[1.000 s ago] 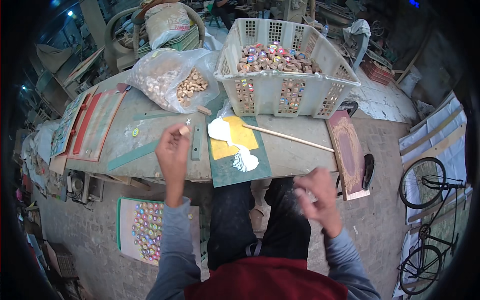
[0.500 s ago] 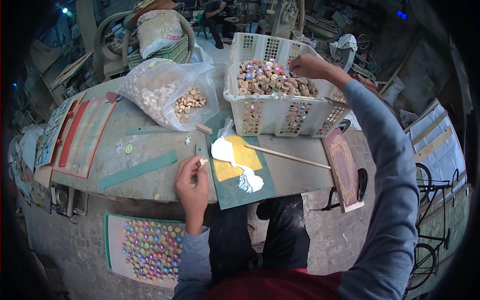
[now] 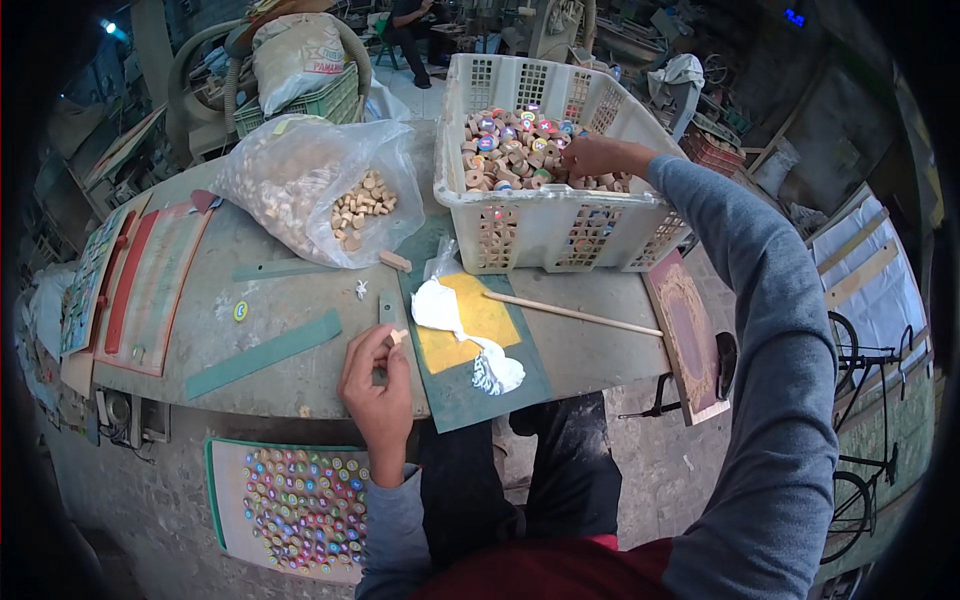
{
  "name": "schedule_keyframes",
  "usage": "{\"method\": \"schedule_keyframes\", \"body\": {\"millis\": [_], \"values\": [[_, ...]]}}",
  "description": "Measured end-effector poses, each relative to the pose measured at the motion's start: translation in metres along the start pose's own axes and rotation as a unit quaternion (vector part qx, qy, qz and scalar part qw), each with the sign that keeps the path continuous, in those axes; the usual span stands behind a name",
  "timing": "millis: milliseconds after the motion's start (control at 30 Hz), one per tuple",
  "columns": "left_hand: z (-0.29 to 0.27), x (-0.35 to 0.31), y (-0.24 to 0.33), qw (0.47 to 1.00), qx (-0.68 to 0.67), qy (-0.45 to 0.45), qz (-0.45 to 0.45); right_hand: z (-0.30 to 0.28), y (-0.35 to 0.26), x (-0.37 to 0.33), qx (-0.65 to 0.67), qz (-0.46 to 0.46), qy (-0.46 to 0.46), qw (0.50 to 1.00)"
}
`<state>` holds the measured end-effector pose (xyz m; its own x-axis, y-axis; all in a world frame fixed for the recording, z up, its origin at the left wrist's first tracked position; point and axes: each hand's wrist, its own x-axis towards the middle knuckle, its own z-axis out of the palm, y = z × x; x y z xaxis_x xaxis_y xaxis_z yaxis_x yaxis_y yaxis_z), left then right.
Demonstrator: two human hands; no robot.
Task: Manually assembling small wooden components of spinning tops or similar toys by inserting pegs and applying pressure.
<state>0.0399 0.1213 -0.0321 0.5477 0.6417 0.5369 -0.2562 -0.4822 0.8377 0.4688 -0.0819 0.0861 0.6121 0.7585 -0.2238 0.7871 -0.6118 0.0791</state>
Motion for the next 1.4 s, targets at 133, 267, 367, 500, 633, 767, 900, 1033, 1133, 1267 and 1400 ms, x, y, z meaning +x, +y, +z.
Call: {"method": "schedule_keyframes", "body": {"millis": [133, 267, 367, 500, 633, 767, 900, 1033, 1133, 1267, 1400], "values": [[0.004, 0.001, 0.0, 1.0, 0.009, -0.004, 0.002, -0.01, 0.004, -0.006, 0.149, 0.041, -0.026, 0.988], [0.0, -0.001, 0.001, 1.0, 0.017, 0.001, 0.007, -0.049, -0.003, -0.031, 0.506, -0.002, -0.034, 0.862], [-0.002, -0.004, 0.003, 1.0, 0.019, -0.001, 0.002, -0.071, -0.019, -0.069, 0.697, -0.097, 0.022, 0.71], [0.0, -0.006, 0.003, 1.0, 0.014, -0.007, -0.003, -0.086, -0.032, -0.126, 0.698, -0.143, 0.074, 0.698], [0.003, -0.005, 0.0, 0.999, 0.017, -0.029, -0.02, -0.085, -0.042, -0.205, 0.628, -0.146, 0.15, 0.75], [-0.002, -0.006, -0.014, 0.997, -0.031, -0.029, -0.057, -0.047, -0.074, -0.287, 0.348, 0.0, 0.214, 0.913], [0.005, -0.004, -0.011, 0.997, -0.031, -0.048, -0.049, 0.045, -0.089, -0.346, 0.166, 0.08, 0.197, 0.963], [-0.005, -0.008, -0.008, 0.997, -0.004, -0.053, -0.059, 0.099, -0.104, -0.358, 0.183, 0.125, 0.157, 0.962], [-0.003, -0.006, -0.007, 0.998, -0.011, -0.054, 0.034, 0.117, -0.097, -0.359, 0.162, 0.15, 0.161, 0.962], [0.0, -0.004, 0.0, 0.993, -0.001, -0.063, 0.105, 0.121, -0.069, -0.326, 0.105, 0.152, 0.204, 0.961], [-0.001, -0.008, 0.006, 0.985, -0.037, -0.152, 0.067, 0.124, -0.058, -0.305, 0.1, 0.109, 0.225, 0.963]]}}
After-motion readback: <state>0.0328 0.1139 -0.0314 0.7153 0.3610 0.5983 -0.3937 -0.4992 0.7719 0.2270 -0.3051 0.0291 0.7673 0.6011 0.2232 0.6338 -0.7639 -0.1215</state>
